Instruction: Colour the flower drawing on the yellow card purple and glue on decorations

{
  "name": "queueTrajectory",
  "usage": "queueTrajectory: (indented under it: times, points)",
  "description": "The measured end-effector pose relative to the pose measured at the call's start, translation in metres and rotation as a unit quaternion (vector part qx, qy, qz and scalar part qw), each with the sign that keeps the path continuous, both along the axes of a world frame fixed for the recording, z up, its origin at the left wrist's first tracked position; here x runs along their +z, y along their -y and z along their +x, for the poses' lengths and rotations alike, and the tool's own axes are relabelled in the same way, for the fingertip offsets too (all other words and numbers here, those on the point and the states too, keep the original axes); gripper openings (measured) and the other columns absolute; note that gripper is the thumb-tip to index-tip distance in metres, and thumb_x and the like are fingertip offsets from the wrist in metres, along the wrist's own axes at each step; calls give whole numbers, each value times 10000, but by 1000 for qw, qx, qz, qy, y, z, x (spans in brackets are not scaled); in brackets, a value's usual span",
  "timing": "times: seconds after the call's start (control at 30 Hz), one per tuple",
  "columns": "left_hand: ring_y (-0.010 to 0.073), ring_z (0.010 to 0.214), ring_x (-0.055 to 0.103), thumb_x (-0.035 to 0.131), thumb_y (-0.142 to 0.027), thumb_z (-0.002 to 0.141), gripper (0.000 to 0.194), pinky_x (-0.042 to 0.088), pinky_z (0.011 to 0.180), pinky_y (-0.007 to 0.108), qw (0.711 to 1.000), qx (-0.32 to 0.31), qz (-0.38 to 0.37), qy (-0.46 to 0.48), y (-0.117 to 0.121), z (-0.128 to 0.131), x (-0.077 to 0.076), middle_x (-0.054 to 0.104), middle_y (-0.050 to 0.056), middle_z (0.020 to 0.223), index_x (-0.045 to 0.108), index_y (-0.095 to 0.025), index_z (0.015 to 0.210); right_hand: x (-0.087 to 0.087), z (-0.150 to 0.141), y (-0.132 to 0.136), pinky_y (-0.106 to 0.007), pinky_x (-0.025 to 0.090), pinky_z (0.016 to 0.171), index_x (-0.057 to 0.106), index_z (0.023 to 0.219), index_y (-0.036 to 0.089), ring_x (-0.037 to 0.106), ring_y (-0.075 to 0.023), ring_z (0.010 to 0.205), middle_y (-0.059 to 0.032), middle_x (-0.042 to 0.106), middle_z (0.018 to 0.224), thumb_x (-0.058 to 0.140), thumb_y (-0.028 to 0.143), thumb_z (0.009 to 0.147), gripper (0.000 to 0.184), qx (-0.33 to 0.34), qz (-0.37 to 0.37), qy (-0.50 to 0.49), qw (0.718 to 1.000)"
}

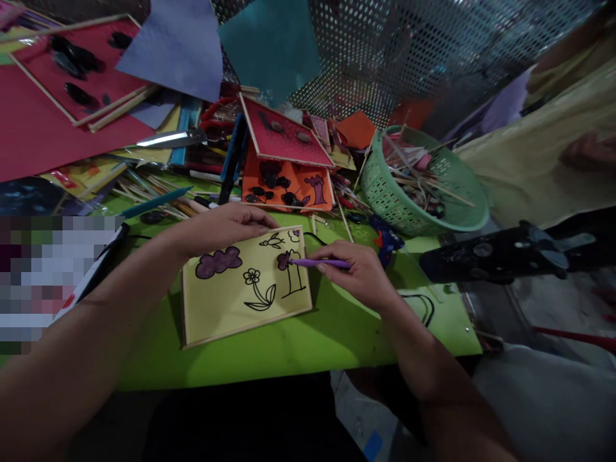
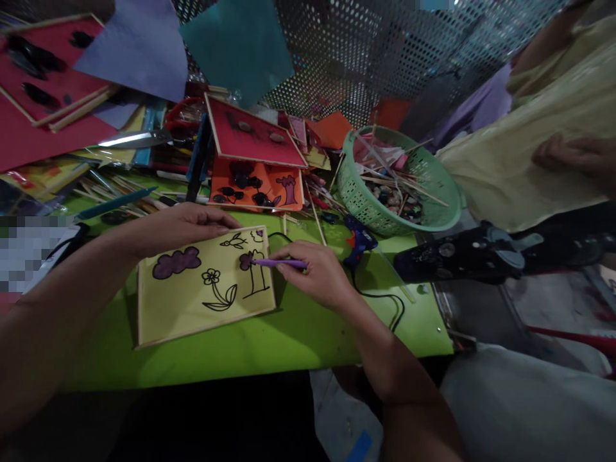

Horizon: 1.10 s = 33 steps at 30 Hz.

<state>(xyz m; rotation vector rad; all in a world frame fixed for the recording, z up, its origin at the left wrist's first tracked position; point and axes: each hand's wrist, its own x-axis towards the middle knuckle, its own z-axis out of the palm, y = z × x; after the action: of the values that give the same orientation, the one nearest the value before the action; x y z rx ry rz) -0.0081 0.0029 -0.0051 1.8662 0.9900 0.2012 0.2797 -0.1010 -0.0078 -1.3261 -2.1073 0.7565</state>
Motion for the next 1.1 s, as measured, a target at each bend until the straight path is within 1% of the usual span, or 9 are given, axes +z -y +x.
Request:
queueTrajectory:
  times: [0.13,0.3,0.47,0.6,0.7,1.1]
  points:
    - [239,1073,737,578,-470,955,418,571,931,319,1000,7,2,0,0,-1,-1,797,65,1226,788,-265,1253,1,1,0,-306,507,709,819,1039,257,697,-159,755,-12,811,919,694,211,953,159,-2,-4,5,1000]
    - [252,1106,732,581,-471,952,445,562,968,336,1000,3,10,5,-2,-2,-2,784,89,1249,784,-233,1269,3,1,0,-301,493,704,818,1022,242,703,-155,763,-14,810,914,687,199,949,156,1,-5,-1,1000]
    - [249,1084,740,593,-477,957,432,578,938,334,1000,6,2,-5,-1,-2,-1,793,77,1238,780,-256,1277,2,2,0,-302,489,695,819,1028,246,700,-155,757,-14,809,912,692,201,944,159,-2,-4,6,1000]
    - [236,1036,749,585,-465,965,430,588,906,322,1000,5,-15,0,0,-1,-1,804,73,1205,775,-243,1280,1,1,0,-303,502,726,819,1043,242,702,-156,776,-17,813,938,693,184,947,169,1,-1,-3,1000]
    - [239,1043,749,587,-459,960,427,591,907,324,1000,1,-24,5,0,0,-1,806,68,1203,778,-245,1275,0,0,0,-304,510,743,818,1065,245,708,-159,794,-19,815,962,693,187,957,175,3,-2,-7,1000]
    - [253,1091,735,581,-472,940,450,574,942,333,1000,8,1,2,0,-1,-1,790,80,1225,786,-237,1264,2,2,0,-301,512,728,826,1039,251,701,-159,762,-17,812,925,698,198,950,164,0,-1,2,1000]
